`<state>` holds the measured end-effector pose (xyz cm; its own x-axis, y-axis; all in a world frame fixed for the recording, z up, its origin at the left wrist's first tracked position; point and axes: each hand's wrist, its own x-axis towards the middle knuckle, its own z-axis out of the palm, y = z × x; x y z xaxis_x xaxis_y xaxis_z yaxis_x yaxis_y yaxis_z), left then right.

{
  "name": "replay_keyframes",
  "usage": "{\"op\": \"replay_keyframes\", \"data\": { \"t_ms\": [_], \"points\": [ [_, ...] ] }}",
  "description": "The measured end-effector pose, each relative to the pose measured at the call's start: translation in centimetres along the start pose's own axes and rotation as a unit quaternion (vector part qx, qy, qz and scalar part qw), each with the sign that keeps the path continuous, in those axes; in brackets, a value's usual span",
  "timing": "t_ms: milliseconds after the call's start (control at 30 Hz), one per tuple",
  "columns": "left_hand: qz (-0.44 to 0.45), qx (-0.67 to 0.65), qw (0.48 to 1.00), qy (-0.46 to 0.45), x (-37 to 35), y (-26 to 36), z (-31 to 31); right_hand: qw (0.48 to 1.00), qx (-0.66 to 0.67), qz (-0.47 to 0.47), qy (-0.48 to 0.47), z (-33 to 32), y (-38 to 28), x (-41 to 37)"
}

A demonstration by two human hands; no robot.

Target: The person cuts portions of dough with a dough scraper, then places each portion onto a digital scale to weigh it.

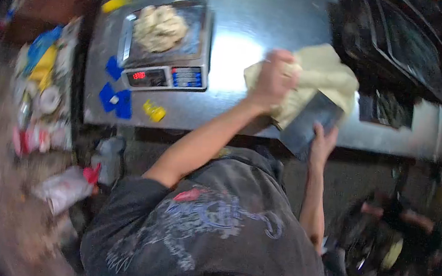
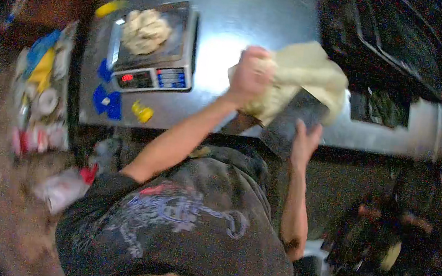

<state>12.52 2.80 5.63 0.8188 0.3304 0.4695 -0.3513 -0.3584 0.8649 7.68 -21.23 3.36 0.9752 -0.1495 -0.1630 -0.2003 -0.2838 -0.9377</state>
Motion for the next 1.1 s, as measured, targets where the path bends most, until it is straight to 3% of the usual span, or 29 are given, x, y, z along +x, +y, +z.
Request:
{"op": "replay_keyframes", "data": {
  "t_ms": [33, 67, 100, 167, 400, 500, 533, 633, 767, 867, 967, 1000, 1100],
  "points": [
    [-0.059, 0.117, 0.987, -0.097, -1.5, -3.2, 2.2, 0.999, 0.037, 0.027, -0.007, -0.9, -1.1, -0.3],
    [-0.056, 0.257, 0.955, -0.14, -2.6, -5.2, 4.2, 0.996, 0.09, -0.015, -0.002, -1.4, -0.4, 0.1],
    [-0.057, 0.383, 0.903, -0.183, -3.0, -6.5, 5.2, 0.993, 0.117, 0.012, -0.015, -2.1, -0.8, 0.0],
    [-0.053, 0.395, 0.907, -0.133, -2.9, -7.1, 6.3, 0.997, 0.078, 0.007, -0.022, -3.8, -0.1, 0.9],
    [-0.04, 0.374, 0.92, -0.113, -3.2, -6.6, 5.8, 0.995, 0.059, -0.029, -0.08, -4.5, -1.1, 5.4],
    [-0.171, 0.283, 0.933, -0.141, -3.1, -5.6, 5.0, 0.986, 0.111, -0.055, -0.115, -2.0, -2.2, 8.0],
    [-0.186, 0.256, 0.943, -0.103, -3.5, -5.7, 5.0, 0.983, 0.122, -0.068, -0.119, -0.7, -2.7, 8.8],
    [-0.22, 0.184, 0.949, -0.134, -3.8, -6.8, 4.0, 0.982, 0.05, -0.126, -0.129, 3.0, -3.5, 12.2],
    [-0.12, 0.294, 0.94, -0.121, -6.0, -7.0, 2.6, 0.972, 0.087, -0.141, -0.167, 7.8, -5.8, 12.1],
    [-0.114, 0.228, 0.963, -0.082, -8.3, -8.7, -0.1, 0.977, 0.053, -0.117, -0.172, 10.0, 0.0, 16.0],
    [-0.097, 0.164, 0.979, -0.072, -11.1, -8.2, -5.6, 0.976, -0.015, -0.132, -0.17, 10.0, -0.6, 16.0],
    [-0.13, 0.125, 0.981, -0.074, -12.1, -7.8, -7.5, 0.973, -0.054, -0.137, -0.177, 9.8, -0.9, 16.4],
    [-0.213, 0.065, 0.975, -0.023, -11.3, -5.5, -14.3, 0.967, 0.092, 0.061, -0.229, 8.4, -2.8, 15.9]
  ]
}}
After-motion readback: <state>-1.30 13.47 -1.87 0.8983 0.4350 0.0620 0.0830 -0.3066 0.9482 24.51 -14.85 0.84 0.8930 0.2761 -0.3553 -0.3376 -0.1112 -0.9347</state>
